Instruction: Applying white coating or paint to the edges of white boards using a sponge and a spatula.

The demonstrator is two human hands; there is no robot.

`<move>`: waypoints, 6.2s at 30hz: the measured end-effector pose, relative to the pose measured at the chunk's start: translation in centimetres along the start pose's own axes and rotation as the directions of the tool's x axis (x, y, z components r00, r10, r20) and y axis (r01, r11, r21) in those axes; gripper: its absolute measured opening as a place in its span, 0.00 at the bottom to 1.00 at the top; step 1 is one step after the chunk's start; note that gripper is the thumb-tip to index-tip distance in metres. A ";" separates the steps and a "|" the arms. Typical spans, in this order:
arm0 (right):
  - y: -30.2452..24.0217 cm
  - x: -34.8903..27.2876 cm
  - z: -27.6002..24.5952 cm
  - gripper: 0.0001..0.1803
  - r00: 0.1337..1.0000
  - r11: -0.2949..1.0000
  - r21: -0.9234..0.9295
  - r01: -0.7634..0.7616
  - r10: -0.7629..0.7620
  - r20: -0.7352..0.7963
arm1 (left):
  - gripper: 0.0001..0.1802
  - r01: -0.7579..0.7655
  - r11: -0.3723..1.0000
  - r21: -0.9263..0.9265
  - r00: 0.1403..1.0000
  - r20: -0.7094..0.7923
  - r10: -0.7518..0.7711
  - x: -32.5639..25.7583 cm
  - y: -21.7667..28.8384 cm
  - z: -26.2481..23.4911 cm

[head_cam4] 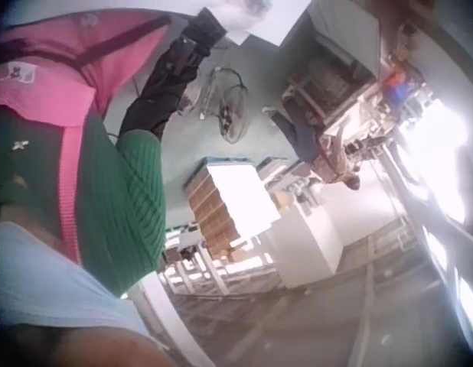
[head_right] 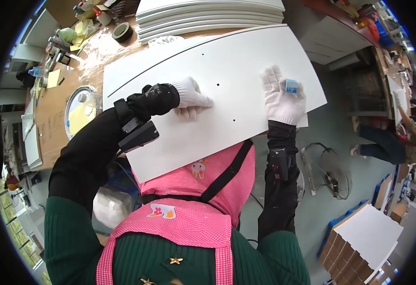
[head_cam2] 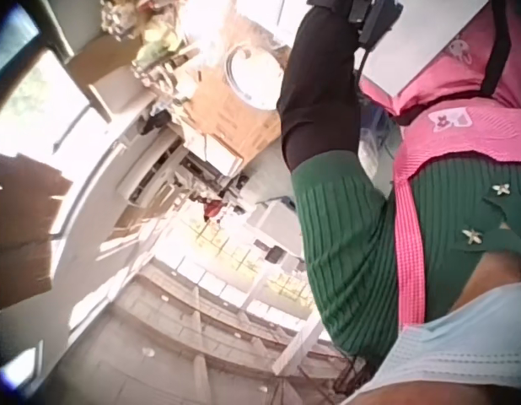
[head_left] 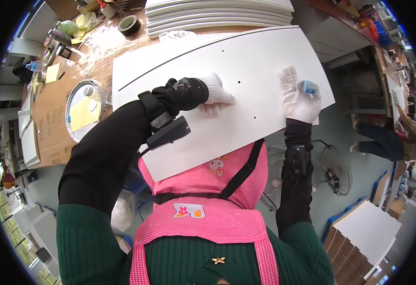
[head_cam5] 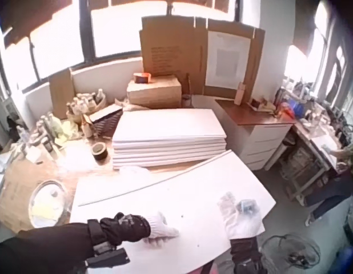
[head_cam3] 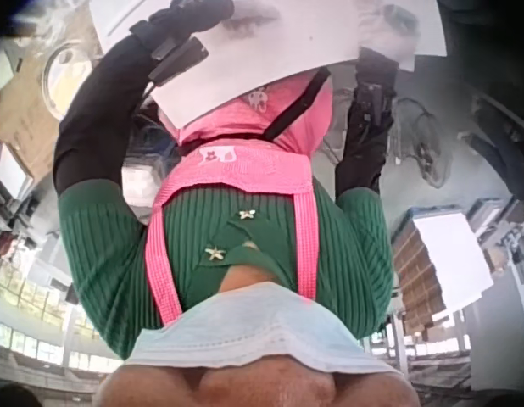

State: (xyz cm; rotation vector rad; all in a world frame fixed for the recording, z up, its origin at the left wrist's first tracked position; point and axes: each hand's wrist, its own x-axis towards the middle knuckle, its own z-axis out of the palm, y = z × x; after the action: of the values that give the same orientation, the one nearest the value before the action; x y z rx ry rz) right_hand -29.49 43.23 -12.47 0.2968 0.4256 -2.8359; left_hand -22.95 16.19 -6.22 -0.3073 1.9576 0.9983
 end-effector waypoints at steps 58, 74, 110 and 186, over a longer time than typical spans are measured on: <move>0.7 -0.5 -0.9 0.25 0.992 0.999 0.053 -0.011 0.004 0.127 | 0.22 0.106 0.959 -0.264 0.994 0.025 -0.103 0.5 0.5 1.1; 0.9 -0.2 -1.0 0.26 0.990 0.998 0.065 -0.004 -0.005 0.139 | 0.21 0.116 0.961 -0.250 0.993 0.045 -0.109 0.8 0.3 0.9; 1.0 -0.3 -0.2 0.29 0.993 0.997 -0.034 0.075 -0.072 0.089 | 0.23 0.109 0.896 -0.431 0.988 -0.052 -0.146 1.0 -0.6 2.2; 1.0 -0.8 -0.4 0.27 0.994 0.999 -0.002 0.045 -0.045 0.098 | 0.23 0.064 0.831 -0.553 0.992 -0.054 -0.112 3.7 1.9 -1.6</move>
State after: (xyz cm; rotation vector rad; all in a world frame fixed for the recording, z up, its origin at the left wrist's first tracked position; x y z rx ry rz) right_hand -28.39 42.60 -12.97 0.1478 0.4230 -2.8778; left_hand -27.09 16.84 -7.76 -0.7673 1.6699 1.5000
